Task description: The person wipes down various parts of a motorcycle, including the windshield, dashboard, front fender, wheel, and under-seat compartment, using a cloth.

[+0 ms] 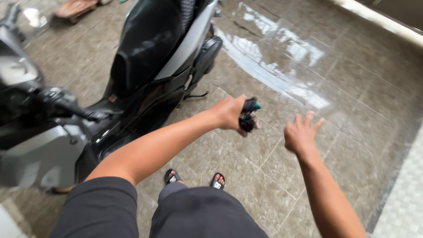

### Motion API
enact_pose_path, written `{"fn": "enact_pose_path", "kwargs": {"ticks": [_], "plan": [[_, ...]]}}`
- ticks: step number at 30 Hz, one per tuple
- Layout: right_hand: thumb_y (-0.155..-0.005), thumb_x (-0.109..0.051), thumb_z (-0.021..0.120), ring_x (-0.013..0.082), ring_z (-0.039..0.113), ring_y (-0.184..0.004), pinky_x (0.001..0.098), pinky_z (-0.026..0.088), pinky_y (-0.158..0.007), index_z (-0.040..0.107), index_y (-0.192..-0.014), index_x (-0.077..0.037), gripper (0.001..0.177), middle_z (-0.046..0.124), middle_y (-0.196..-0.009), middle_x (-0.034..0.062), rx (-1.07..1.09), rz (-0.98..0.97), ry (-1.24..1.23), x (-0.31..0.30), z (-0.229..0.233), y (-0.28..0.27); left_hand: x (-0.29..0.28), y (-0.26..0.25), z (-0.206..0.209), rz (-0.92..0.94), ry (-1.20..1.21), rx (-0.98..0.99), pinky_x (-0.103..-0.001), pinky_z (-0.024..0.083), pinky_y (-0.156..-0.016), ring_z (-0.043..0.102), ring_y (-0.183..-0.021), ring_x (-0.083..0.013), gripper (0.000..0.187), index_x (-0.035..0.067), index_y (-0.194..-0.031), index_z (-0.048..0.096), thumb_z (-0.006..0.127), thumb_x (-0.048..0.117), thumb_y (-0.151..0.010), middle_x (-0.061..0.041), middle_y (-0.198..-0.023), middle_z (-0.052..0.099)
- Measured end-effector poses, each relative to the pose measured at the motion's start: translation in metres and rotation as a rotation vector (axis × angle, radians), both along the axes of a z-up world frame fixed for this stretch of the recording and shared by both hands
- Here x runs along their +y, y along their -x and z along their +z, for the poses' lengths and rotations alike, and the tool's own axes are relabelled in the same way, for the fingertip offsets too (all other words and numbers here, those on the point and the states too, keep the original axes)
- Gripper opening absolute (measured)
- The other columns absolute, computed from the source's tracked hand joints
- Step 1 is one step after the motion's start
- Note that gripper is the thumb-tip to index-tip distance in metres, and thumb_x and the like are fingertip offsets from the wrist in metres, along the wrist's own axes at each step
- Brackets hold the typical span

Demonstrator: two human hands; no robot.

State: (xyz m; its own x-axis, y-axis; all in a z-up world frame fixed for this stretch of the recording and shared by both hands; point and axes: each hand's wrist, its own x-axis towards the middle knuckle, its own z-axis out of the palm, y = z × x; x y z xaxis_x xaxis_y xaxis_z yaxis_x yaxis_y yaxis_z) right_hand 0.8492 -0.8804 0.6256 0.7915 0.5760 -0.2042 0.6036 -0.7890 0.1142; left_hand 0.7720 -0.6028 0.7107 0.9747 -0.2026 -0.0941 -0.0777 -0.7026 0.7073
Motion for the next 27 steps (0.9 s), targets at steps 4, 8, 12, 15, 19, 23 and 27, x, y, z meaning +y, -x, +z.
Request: {"fn": "enact_pose_path", "kwargs": {"ticks": [4, 8, 12, 15, 19, 23, 27], "plan": [[-0.085, -0.035, 0.075, 0.0286, 0.067, -0.119, 0.0434, 0.056, -0.098, 0.061, -0.133, -0.014, 0.055, 0.064, -0.134, 0.0122, 0.662, -0.193, -0.879, 0.009, -0.019, 0.063, 0.02, 0.061, -0.053, 0.059, 0.251, -0.056, -0.039, 0.051, -0.095, 0.068, -0.112, -0.0287, 0.096, 0.004, -0.128, 0.059, 0.099, 0.049, -0.054, -0.015, -0.119, 0.07], [-0.089, -0.039, 0.06, 0.0179, 0.075, -0.095, 0.0347, 0.063, -0.076, 0.061, -0.131, -0.019, 0.047, 0.071, -0.114, 0.0049, 1.346, -0.561, -1.372, 0.059, -0.006, 0.105, 0.003, 0.105, -0.093, 0.448, 0.632, 0.079, -0.032, 0.049, -0.101, 0.064, -0.115, -0.0179, 0.075, 0.006, -0.139, 0.055, 0.077, 0.053, -0.085, -0.008, -0.122, 0.069], [-0.09, -0.015, 0.075, 0.0136, 0.057, -0.08, 0.029, 0.049, -0.071, 0.064, -0.12, -0.002, 0.035, 0.062, -0.091, 0.005, 1.126, -0.304, -1.278, 0.11, -0.002, 0.109, 0.001, 0.128, -0.098, 0.728, 1.037, -0.205, -0.035, 0.051, -0.094, 0.062, -0.105, -0.0185, 0.053, 0.003, -0.128, 0.056, 0.079, 0.036, -0.094, -0.008, -0.112, 0.065], [-0.086, -0.009, 0.075, 0.0079, 0.057, -0.087, 0.0249, 0.049, -0.075, 0.061, -0.113, -0.002, 0.032, 0.062, -0.096, -0.0012, 1.138, -0.141, -1.296, 0.141, 0.008, 0.102, 0.017, 0.136, -0.09, 0.779, 1.732, -0.137, -0.033, 0.053, -0.089, 0.065, -0.103, -0.0151, 0.037, 0.01, -0.119, 0.06, 0.077, 0.03, -0.093, -0.002, -0.109, 0.067], [-0.096, -0.013, 0.068, 0.0075, 0.059, -0.089, 0.0233, 0.05, -0.079, 0.063, -0.109, 0.0, 0.019, 0.067, -0.097, 0.0007, 1.15, -0.075, -1.274, 0.185, 0.025, 0.091, 0.047, 0.155, -0.083, 0.787, 1.724, -0.106, -0.035, 0.053, -0.09, 0.067, -0.103, -0.017, 0.034, 0.0, -0.113, 0.067, 0.076, 0.028, -0.098, -0.007, -0.109, 0.072], [-0.096, -0.02, 0.061, 0.0087, 0.064, -0.09, 0.0235, 0.053, -0.08, 0.07, -0.113, -0.001, 0.027, 0.071, -0.1, 0.0021, 1.374, -0.215, -1.284, 0.224, 0.026, 0.081, 0.085, 0.164, -0.066, 0.691, 1.37, -0.082, -0.038, 0.056, -0.091, 0.068, -0.1, -0.0173, 0.04, 0.003, -0.116, 0.067, 0.085, 0.008, -0.081, -0.006, -0.107, 0.072], [-0.101, -0.016, 0.065, 0.0097, 0.06, -0.088, 0.0252, 0.049, -0.076, 0.067, -0.116, 0.007, 0.027, 0.068, -0.099, 0.0038, 1.489, -0.114, -1.334, 0.226, 0.016, 0.049, 0.134, 0.167, -0.067, 0.566, 1.125, -0.052, -0.041, 0.051, -0.107, 0.062, -0.123, -0.0216, 0.094, 0.01, -0.148, 0.04, 0.09, 0.014, -0.069, -0.01, -0.134, 0.064]]}}
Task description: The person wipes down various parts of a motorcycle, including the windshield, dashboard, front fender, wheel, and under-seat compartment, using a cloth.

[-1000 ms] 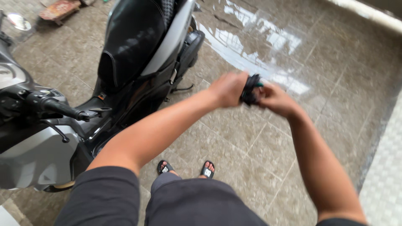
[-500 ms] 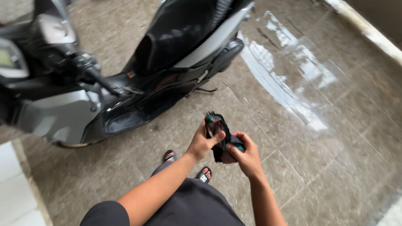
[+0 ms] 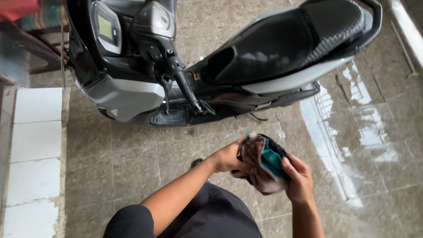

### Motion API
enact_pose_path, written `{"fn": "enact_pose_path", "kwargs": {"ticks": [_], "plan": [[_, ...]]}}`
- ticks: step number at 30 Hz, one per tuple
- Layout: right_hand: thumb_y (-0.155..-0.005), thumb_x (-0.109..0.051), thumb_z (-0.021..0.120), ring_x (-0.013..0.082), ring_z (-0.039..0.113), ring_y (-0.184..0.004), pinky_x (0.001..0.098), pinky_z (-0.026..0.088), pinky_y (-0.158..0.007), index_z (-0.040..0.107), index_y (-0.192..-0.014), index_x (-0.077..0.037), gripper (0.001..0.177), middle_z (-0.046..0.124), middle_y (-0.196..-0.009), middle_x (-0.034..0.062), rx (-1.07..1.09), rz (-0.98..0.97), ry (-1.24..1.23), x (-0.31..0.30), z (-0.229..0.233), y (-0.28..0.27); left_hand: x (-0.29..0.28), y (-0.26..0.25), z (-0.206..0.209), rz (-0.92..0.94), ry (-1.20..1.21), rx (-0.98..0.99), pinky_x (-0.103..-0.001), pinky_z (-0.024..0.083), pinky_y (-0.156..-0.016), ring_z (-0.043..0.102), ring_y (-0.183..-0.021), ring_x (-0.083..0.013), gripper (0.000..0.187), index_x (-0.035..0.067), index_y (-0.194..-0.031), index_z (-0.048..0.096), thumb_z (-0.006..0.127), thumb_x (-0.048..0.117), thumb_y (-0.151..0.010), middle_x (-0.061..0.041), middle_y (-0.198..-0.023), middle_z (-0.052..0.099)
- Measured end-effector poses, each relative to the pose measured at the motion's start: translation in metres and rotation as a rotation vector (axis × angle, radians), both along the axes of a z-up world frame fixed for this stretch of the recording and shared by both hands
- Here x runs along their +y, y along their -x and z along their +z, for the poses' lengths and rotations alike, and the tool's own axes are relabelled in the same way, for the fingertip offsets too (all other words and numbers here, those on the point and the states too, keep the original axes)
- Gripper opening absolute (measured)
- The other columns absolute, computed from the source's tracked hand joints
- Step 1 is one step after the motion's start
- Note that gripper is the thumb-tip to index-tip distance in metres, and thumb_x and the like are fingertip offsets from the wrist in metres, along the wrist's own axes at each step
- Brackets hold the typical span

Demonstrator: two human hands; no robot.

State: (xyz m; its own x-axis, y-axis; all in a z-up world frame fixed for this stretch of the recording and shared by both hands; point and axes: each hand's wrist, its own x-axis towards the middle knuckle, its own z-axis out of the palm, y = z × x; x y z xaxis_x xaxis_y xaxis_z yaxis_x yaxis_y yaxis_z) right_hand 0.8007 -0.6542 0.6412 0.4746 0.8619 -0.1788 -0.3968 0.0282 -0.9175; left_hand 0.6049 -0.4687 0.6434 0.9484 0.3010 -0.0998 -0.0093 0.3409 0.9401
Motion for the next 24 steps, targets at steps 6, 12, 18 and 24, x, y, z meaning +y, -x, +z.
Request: {"fn": "enact_pose_path", "kwargs": {"ticks": [6, 12, 18, 24], "plan": [[-0.101, -0.019, 0.068, 0.0084, 0.055, -0.083, 0.0246, 0.045, -0.071, 0.066, -0.111, 0.009, 0.03, 0.065, -0.09, 0.0045, -0.459, -0.028, 0.285, 0.046, 0.009, -0.035, 0.037, -0.012, -0.015, -0.02, -0.243, 0.23, -0.053, 0.037, -0.116, 0.034, -0.154, -0.027, 0.107, 0.017, -0.162, 0.025, 0.088, 0.031, -0.076, -0.009, -0.166, 0.037], [-0.102, -0.027, 0.061, 0.0064, 0.055, -0.08, 0.0215, 0.044, -0.068, 0.067, -0.118, 0.004, 0.036, 0.066, -0.091, 0.0012, -0.34, 0.107, 0.177, 0.107, 0.045, -0.039, 0.063, -0.017, 0.01, 0.143, -0.392, -0.043, -0.045, 0.04, -0.117, 0.046, -0.144, -0.0289, 0.103, 0.011, -0.158, 0.032, 0.087, 0.035, -0.074, -0.013, -0.156, 0.046], [-0.1, -0.021, 0.06, 0.0089, 0.059, -0.08, 0.0212, 0.047, -0.07, 0.064, -0.11, 0.002, 0.025, 0.065, -0.09, 0.0016, -0.074, 0.351, -0.003, 0.174, 0.054, -0.096, 0.07, -0.042, -0.001, 0.395, 0.153, 0.29, -0.045, 0.044, -0.084, 0.053, -0.091, -0.0321, 0.036, 0.001, -0.122, 0.068, 0.073, 0.024, -0.096, -0.022, -0.106, 0.063], [-0.104, -0.014, 0.065, 0.0096, 0.054, -0.073, 0.023, 0.042, -0.062, 0.062, -0.107, 0.001, 0.015, 0.062, -0.088, 0.0038, -0.089, 0.661, 0.033, 0.265, 0.032, -0.194, 0.077, -0.062, 0.037, 0.927, -0.913, 0.113, -0.037, 0.046, -0.096, 0.052, -0.109, -0.0235, 0.015, 0.003, -0.094, 0.063, 0.058, 0.014, -0.084, -0.013, -0.113, 0.06]]}}
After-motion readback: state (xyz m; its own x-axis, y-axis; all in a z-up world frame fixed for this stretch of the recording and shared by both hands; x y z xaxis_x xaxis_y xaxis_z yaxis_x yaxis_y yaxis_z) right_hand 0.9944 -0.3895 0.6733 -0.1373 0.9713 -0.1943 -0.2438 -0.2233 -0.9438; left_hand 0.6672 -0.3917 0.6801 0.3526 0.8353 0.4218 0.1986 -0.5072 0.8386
